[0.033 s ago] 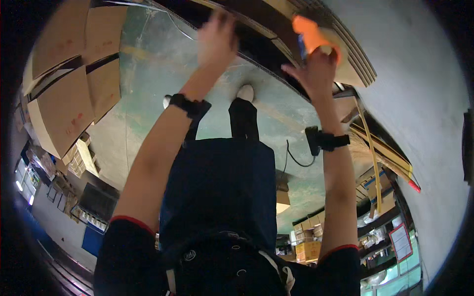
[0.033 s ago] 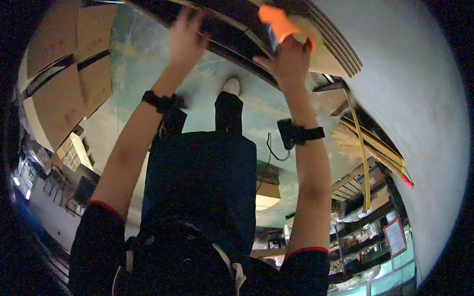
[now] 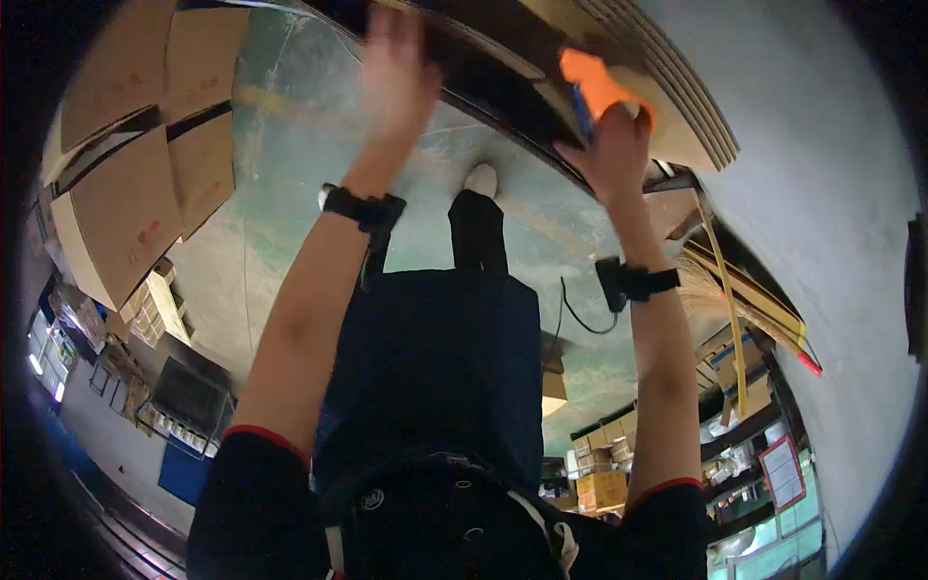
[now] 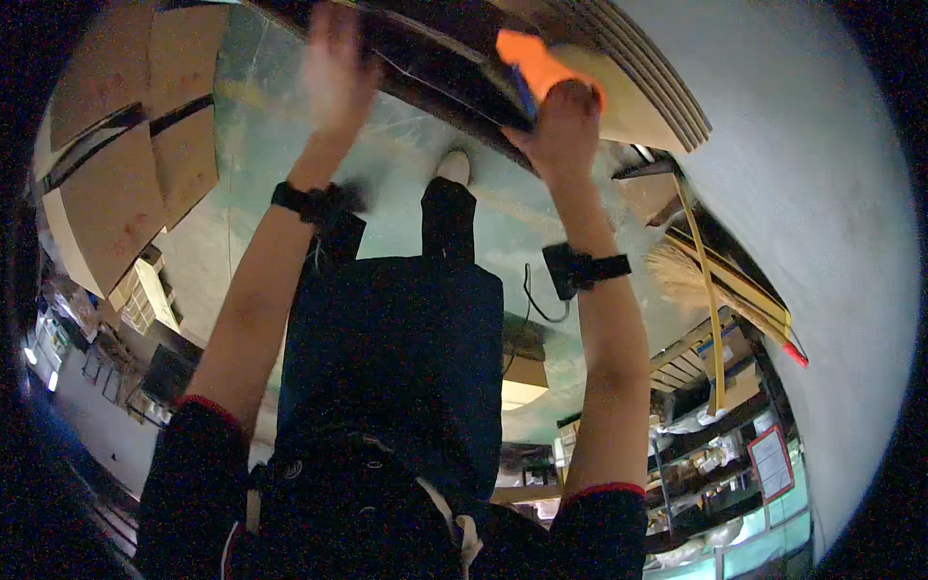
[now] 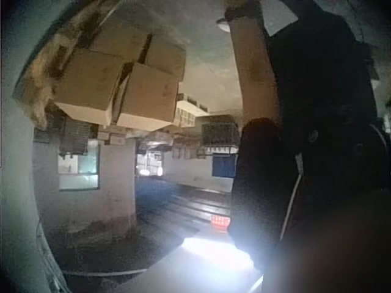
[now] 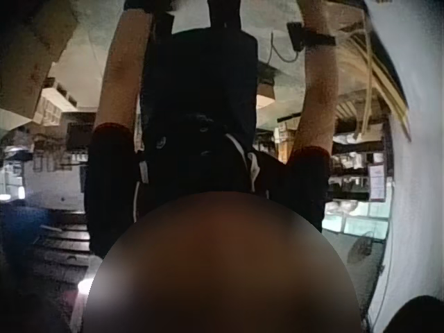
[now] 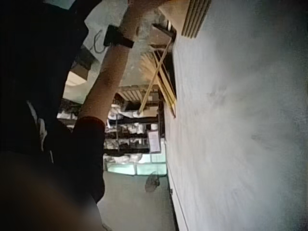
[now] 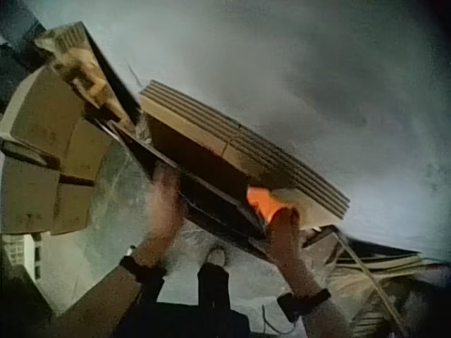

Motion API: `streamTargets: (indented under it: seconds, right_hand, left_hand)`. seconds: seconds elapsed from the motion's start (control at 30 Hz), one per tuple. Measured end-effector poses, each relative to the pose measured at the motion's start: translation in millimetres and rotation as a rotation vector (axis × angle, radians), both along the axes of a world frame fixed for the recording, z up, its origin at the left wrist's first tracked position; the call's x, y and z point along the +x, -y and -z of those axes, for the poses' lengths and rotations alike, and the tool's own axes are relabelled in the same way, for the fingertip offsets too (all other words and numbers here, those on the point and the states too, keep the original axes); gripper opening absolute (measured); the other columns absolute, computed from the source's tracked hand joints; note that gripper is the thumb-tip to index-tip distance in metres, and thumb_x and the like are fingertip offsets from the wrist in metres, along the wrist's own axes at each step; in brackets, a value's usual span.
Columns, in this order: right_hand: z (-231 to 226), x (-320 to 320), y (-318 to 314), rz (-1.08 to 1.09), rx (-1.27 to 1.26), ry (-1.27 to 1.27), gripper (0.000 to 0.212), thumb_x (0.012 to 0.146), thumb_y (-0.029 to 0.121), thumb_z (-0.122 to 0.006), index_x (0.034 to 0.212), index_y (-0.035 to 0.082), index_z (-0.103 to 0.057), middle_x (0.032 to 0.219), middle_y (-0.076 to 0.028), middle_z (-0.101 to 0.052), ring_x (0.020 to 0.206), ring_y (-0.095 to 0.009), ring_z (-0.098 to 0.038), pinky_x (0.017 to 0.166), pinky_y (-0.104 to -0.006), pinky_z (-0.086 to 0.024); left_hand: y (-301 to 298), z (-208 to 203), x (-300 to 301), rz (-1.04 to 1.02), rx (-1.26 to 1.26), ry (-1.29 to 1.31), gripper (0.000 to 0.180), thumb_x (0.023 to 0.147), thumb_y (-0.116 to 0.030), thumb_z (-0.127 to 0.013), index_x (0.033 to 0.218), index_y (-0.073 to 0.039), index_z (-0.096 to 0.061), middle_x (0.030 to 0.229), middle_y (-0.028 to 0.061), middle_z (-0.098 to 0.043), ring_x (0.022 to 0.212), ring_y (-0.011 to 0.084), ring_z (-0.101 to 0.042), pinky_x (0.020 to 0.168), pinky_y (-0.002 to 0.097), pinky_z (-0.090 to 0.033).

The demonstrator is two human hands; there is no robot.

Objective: The person assembles flat cardboard boxes by hand, then seals the bottom of each box with tape using a tape dispenser.

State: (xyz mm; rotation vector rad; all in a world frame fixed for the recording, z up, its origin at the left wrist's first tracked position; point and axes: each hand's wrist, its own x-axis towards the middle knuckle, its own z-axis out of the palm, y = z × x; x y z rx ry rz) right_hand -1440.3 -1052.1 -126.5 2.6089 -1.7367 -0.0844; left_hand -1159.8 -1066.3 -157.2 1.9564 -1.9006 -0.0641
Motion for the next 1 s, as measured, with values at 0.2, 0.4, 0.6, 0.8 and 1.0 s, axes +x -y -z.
streamTargets:
  seconds: [0.2,0.4,0.6,0.8,1.0]
  right_hand:
    - [0,54,-101,0.339,0.425,0.085,0.065,0.065,0.043,-0.077,0.109,-0.001,-0.057,0.089,-0.019,-0.065,0.095,-0.034,-0.060,0.099,-0.0429,-0.036]
    - [-54,117,-120,0.625,0.514,0.175,0.061,0.063,0.040,-0.078,0.108,0.003,-0.060,0.090,-0.017,-0.067,0.090,-0.032,-0.064,0.090,-0.0415,-0.044]
    - [34,155,-125,1.164,0.571,1.069,0.038,0.073,0.025,-0.074,0.098,-0.001,-0.063,0.088,-0.004,-0.065,0.078,-0.015,-0.059,0.074,-0.0315,-0.047]
    - [-12,104,-166,1.003,0.316,0.719,0.037,0.078,0.022,-0.075,0.102,-0.003,-0.061,0.105,-0.007,-0.065,0.097,-0.015,-0.058,0.089,-0.0325,-0.043]
    - [-27,81,-170,0.054,0.254,0.462,0.044,0.071,0.013,-0.078,0.110,0.003,-0.060,0.115,-0.011,-0.061,0.111,-0.028,-0.054,0.102,-0.0422,-0.033]
  left_hand:
    - [-32,52,176,-0.795,0.259,-0.976,0.062,0.073,-0.023,-0.069,0.127,0.000,-0.048,0.117,0.0191,-0.059,0.106,0.0314,-0.058,0.086,0.0400,-0.047]
    - [-73,38,350,-0.316,0.449,-0.590,0.048,0.079,-0.023,-0.063,0.120,-0.001,-0.052,0.081,0.0151,-0.065,0.073,0.0248,-0.064,0.069,0.0398,-0.050]
    - [-145,88,449,-0.221,0.423,-0.142,0.062,0.081,-0.011,-0.059,0.139,-0.014,-0.038,0.082,0.0200,-0.066,0.073,0.0365,-0.064,0.064,0.0457,-0.051]
    - [-107,30,286,-0.405,0.362,0.060,0.083,0.078,-0.005,-0.057,0.148,-0.030,-0.019,0.082,0.0189,-0.066,0.069,0.0364,-0.064,0.062,0.0445,-0.053]
    - [-107,30,272,-0.471,0.406,0.084,0.090,0.072,-0.001,-0.058,0.148,-0.029,-0.018,0.096,0.0145,-0.067,0.066,0.0343,-0.064,0.059,0.0431,-0.053]
